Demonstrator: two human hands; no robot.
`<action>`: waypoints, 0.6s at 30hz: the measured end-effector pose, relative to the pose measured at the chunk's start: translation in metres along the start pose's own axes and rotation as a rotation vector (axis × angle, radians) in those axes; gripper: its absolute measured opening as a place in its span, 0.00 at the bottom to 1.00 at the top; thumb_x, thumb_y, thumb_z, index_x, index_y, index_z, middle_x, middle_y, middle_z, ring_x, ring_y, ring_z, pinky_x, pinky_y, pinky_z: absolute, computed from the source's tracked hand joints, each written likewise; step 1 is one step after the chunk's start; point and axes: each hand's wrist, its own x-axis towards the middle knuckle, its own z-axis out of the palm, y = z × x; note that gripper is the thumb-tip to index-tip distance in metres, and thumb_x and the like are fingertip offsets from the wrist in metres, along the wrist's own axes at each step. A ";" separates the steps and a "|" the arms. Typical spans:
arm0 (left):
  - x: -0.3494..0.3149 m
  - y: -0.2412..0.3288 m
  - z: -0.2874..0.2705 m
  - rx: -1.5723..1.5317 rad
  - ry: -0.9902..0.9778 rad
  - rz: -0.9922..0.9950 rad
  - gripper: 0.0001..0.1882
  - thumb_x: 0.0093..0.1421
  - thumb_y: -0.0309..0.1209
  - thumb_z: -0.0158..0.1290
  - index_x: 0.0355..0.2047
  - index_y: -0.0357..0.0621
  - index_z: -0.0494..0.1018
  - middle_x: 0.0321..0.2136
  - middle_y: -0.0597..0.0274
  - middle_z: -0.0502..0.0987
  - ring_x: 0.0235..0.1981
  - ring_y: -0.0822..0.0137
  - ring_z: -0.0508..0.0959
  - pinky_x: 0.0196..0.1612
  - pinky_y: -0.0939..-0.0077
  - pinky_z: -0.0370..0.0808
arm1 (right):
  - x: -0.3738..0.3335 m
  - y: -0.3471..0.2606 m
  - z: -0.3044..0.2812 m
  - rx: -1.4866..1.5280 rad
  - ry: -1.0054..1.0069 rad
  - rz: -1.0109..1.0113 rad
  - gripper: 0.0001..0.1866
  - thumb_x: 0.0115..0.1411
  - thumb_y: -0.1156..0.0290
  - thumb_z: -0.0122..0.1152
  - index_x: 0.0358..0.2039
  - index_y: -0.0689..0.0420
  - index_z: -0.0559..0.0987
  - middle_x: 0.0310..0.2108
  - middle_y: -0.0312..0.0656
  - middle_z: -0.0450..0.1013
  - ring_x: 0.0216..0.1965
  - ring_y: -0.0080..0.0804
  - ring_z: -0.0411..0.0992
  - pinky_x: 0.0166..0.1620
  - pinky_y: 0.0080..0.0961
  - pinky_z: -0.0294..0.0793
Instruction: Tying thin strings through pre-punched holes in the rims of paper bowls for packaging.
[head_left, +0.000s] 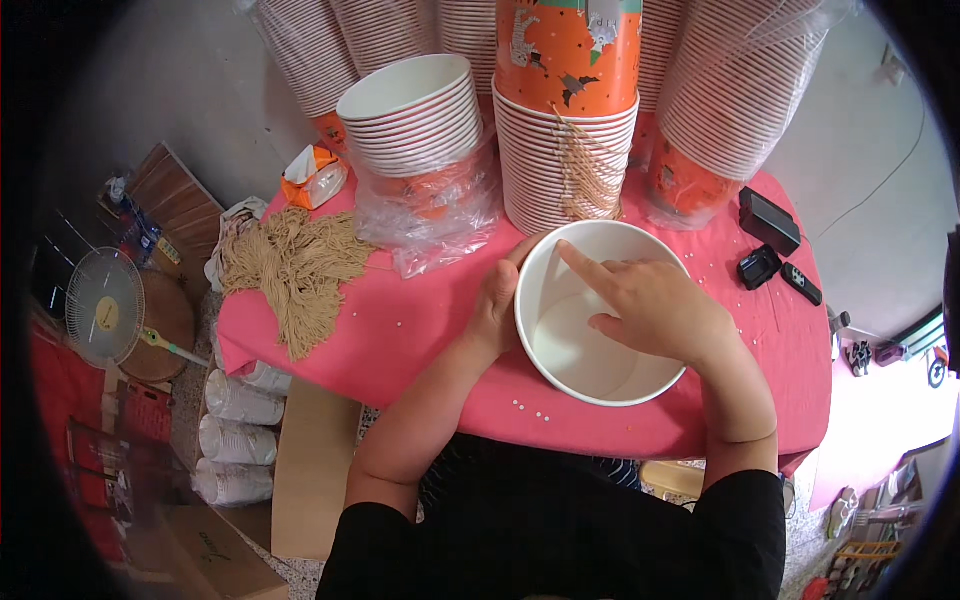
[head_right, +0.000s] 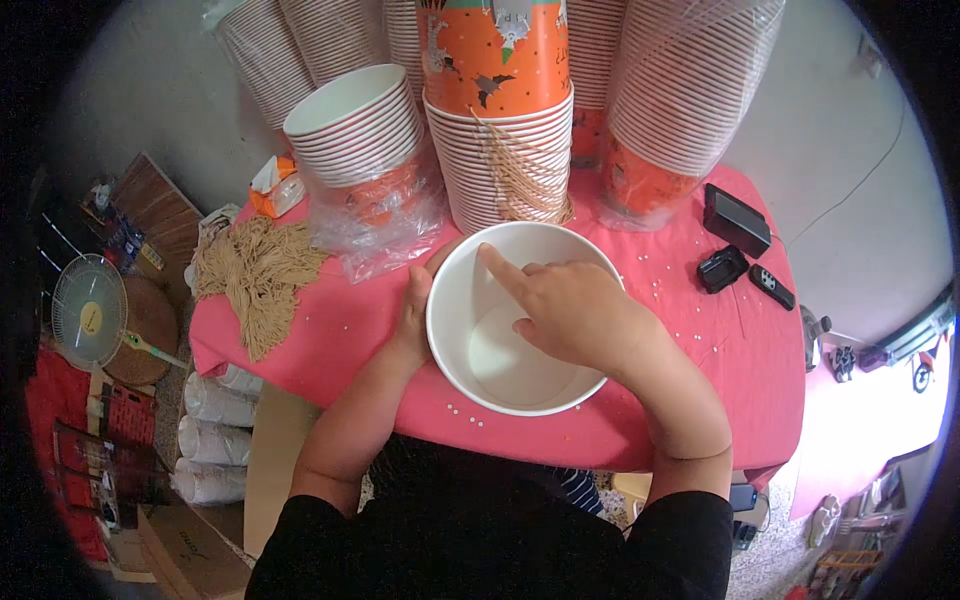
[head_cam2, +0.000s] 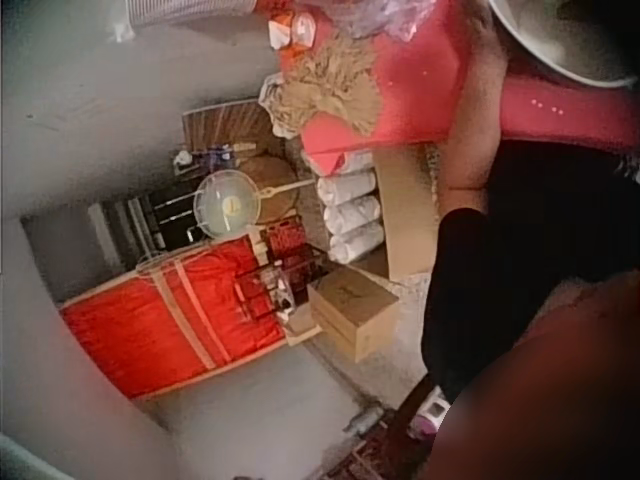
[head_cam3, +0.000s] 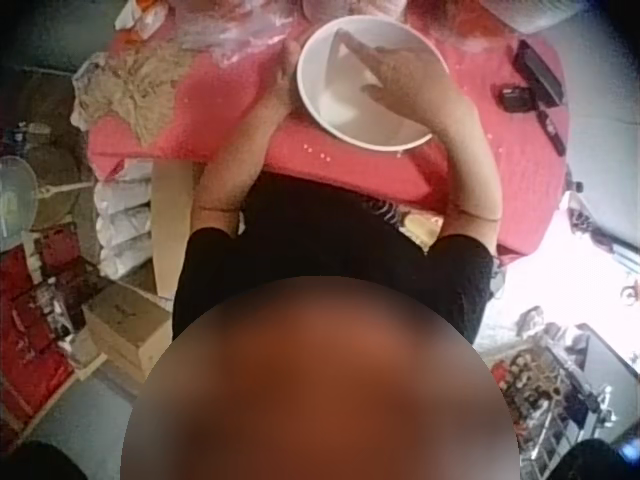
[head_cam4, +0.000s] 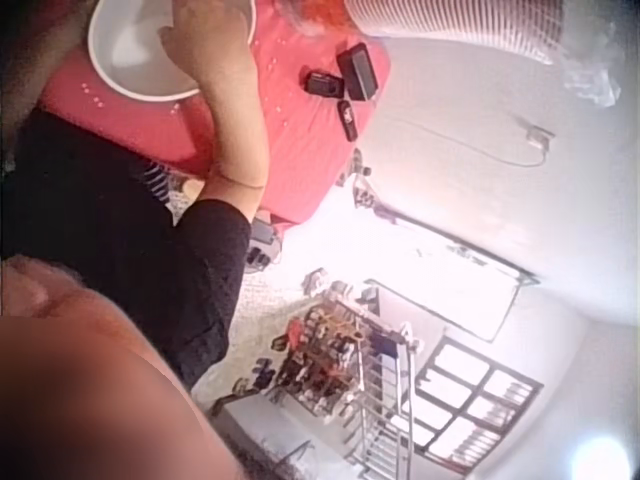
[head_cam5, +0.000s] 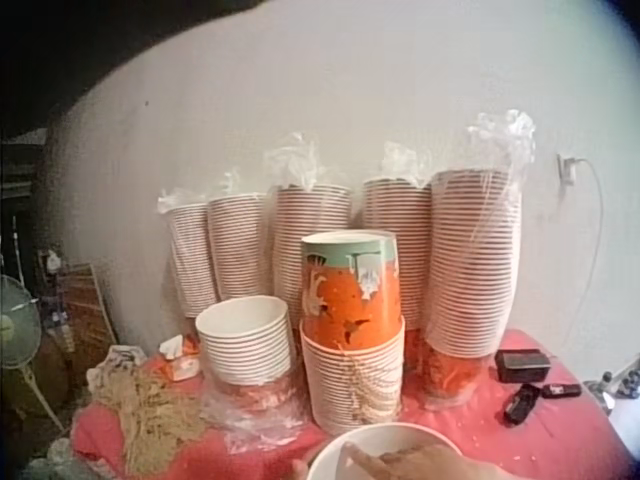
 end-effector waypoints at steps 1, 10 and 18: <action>0.000 0.002 0.001 0.000 0.000 0.000 0.54 0.55 0.74 0.39 0.62 0.35 0.58 0.54 0.52 0.70 0.55 0.61 0.71 0.57 0.65 0.70 | 0.000 -0.001 -0.001 0.006 -0.020 0.011 0.42 0.53 0.66 0.62 0.67 0.58 0.56 0.34 0.50 0.78 0.34 0.47 0.77 0.40 0.40 0.76; 0.000 0.002 0.003 -0.011 0.027 0.001 0.58 0.50 0.76 0.42 0.63 0.34 0.56 0.55 0.51 0.69 0.55 0.60 0.71 0.57 0.63 0.70 | 0.002 -0.005 -0.005 0.053 -0.105 0.099 0.45 0.53 0.68 0.62 0.69 0.51 0.52 0.35 0.50 0.77 0.37 0.48 0.76 0.44 0.42 0.73; 0.000 0.002 -0.002 0.074 0.000 0.018 0.59 0.49 0.77 0.40 0.63 0.34 0.57 0.55 0.52 0.69 0.55 0.61 0.71 0.57 0.63 0.71 | 0.002 -0.005 -0.005 0.062 -0.096 0.105 0.43 0.53 0.69 0.63 0.68 0.52 0.56 0.35 0.49 0.77 0.37 0.48 0.76 0.44 0.42 0.73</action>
